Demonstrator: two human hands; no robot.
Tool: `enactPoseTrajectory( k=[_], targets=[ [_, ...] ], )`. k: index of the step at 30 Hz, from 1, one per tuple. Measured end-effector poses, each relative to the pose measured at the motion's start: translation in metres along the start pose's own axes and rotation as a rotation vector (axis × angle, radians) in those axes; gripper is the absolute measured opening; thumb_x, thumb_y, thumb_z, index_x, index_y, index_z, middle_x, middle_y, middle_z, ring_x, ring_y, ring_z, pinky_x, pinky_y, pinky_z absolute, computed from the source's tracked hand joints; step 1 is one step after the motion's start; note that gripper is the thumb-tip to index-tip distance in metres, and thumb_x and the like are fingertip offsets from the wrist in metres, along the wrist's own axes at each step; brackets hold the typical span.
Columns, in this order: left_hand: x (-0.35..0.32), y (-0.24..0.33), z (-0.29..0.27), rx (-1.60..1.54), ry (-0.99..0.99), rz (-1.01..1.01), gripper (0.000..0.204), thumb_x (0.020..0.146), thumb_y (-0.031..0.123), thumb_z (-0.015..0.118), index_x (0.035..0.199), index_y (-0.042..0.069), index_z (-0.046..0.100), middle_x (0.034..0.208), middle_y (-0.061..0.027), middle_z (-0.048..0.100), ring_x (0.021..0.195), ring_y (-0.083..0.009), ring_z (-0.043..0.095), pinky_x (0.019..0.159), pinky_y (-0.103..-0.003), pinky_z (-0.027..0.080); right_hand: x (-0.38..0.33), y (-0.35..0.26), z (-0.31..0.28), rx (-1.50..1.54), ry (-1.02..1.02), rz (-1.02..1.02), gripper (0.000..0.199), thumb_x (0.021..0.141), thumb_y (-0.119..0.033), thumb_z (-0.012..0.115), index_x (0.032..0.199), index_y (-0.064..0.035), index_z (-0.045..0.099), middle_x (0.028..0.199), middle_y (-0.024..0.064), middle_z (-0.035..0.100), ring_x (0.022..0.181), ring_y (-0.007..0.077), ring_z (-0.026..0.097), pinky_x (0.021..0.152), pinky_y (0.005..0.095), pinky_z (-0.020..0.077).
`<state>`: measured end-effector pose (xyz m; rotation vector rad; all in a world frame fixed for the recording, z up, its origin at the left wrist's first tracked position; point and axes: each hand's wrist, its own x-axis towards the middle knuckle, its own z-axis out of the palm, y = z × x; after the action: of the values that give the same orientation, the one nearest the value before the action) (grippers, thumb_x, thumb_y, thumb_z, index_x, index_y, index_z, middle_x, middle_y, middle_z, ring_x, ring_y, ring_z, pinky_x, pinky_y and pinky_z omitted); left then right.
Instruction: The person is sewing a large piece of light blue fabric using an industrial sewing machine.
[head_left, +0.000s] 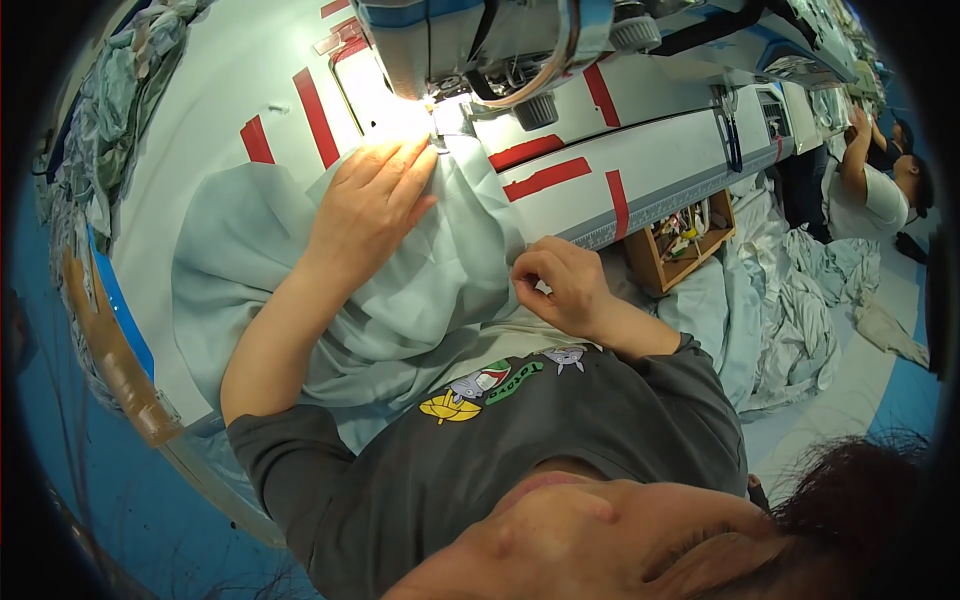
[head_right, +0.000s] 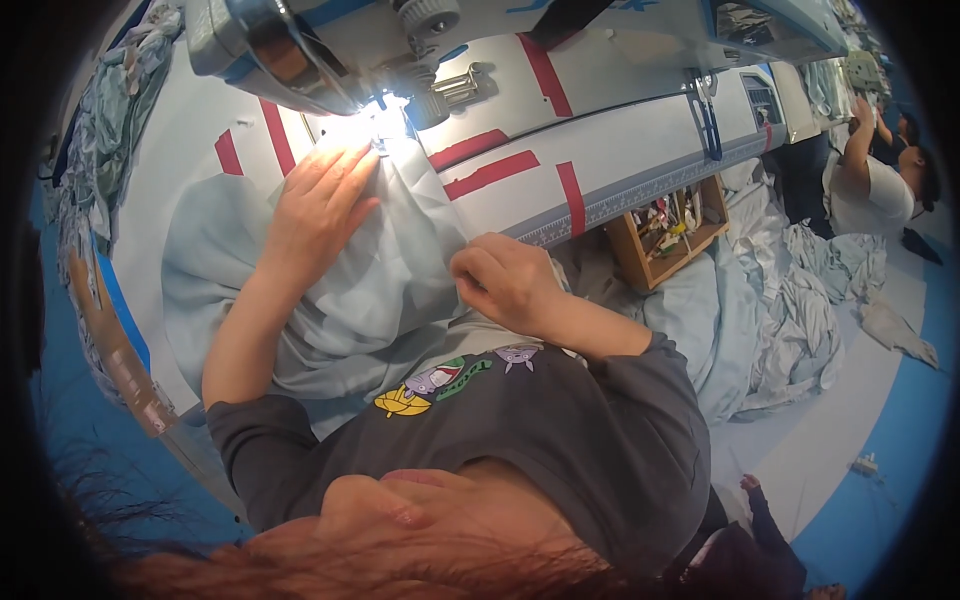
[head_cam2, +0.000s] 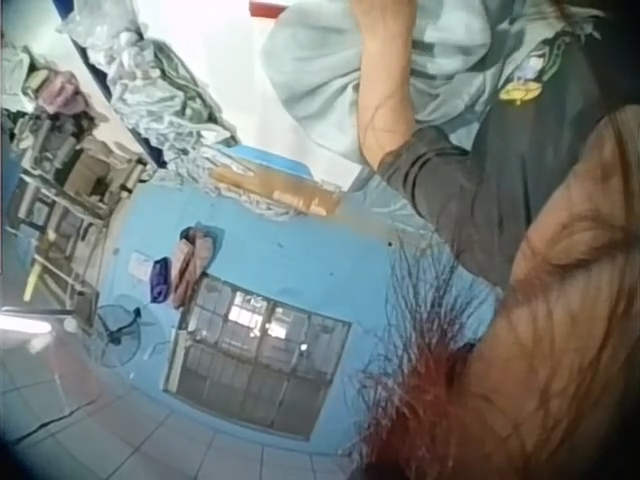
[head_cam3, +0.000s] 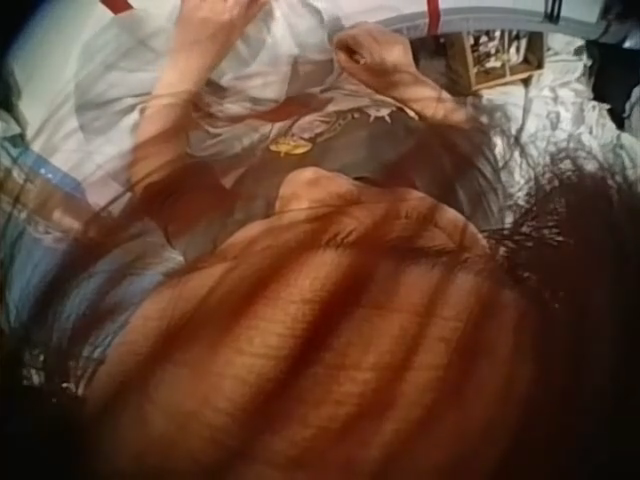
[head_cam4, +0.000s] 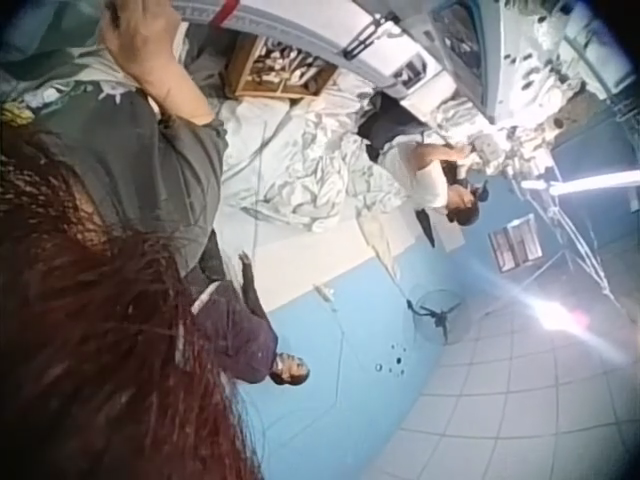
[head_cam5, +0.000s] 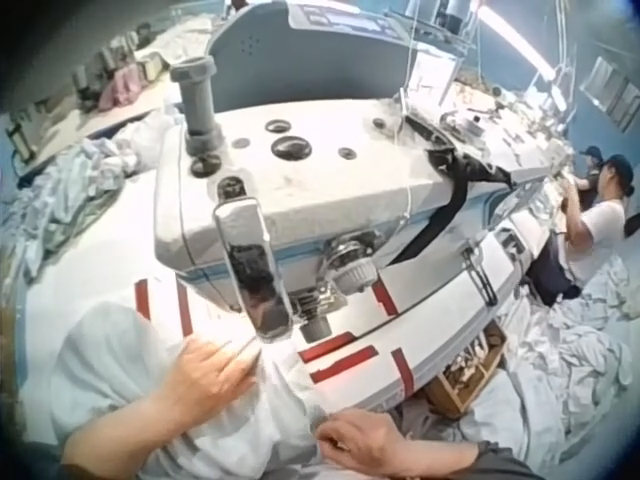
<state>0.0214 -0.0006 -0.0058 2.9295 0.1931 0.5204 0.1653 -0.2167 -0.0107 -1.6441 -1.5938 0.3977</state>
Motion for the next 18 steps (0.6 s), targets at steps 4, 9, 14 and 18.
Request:
enactPoseTrajectory(
  k=[4,9,14,18],
  targets=[
    [0.012,-0.004,0.001,-0.087,0.158,0.010,0.042,0.077,0.009,0.065,0.119,0.010,0.057,0.109,-0.0049,0.057,0.099,-0.0204,0.056,0.085,-0.034,0.047,0.004,-0.002,-0.002,-0.120,-0.028,-0.054,0.024,0.064,0.003,0.066,0.084,-0.0063,0.058,0.071,0.0042,0.054,0.061,0.0209,0.056,0.051,0.0302,0.0452],
    [0.036,-0.004,0.012,-0.060,0.114,0.145,0.035,0.073,0.004,0.064,0.107,0.014,0.065,0.098,0.0006,0.053,0.076,-0.0127,0.057,0.055,-0.027,0.049,0.006,-0.003,-0.001,-0.180,-0.086,-0.057,0.022,0.064,0.000,0.065,0.084,-0.0072,0.059,0.072,0.0039,0.054,0.063,0.0212,0.056,0.052,0.0311,0.0454],
    [0.038,-0.005,0.016,-0.049,0.183,0.207,0.015,0.075,0.008,0.065,0.090,0.010,0.064,0.094,0.0029,0.053,0.070,-0.0103,0.057,0.049,-0.025,0.048,0.014,-0.004,-0.010,-0.147,-0.129,-0.056,0.020,0.067,0.000,0.066,0.085,-0.0066,0.060,0.072,0.0045,0.054,0.063,0.0217,0.056,0.053,0.0304,0.0455],
    [0.032,-0.006,0.019,-0.020,0.203,0.207,0.005,0.079,0.010,0.065,0.082,0.009,0.062,0.087,0.0036,0.054,0.067,-0.0098,0.058,0.048,-0.025,0.047,0.051,0.013,-0.026,0.156,-0.076,-0.113,0.017,0.076,0.000,0.067,0.091,-0.0065,0.062,0.074,0.0072,0.057,0.061,0.0228,0.056,0.051,0.0308,0.0432]
  ],
)
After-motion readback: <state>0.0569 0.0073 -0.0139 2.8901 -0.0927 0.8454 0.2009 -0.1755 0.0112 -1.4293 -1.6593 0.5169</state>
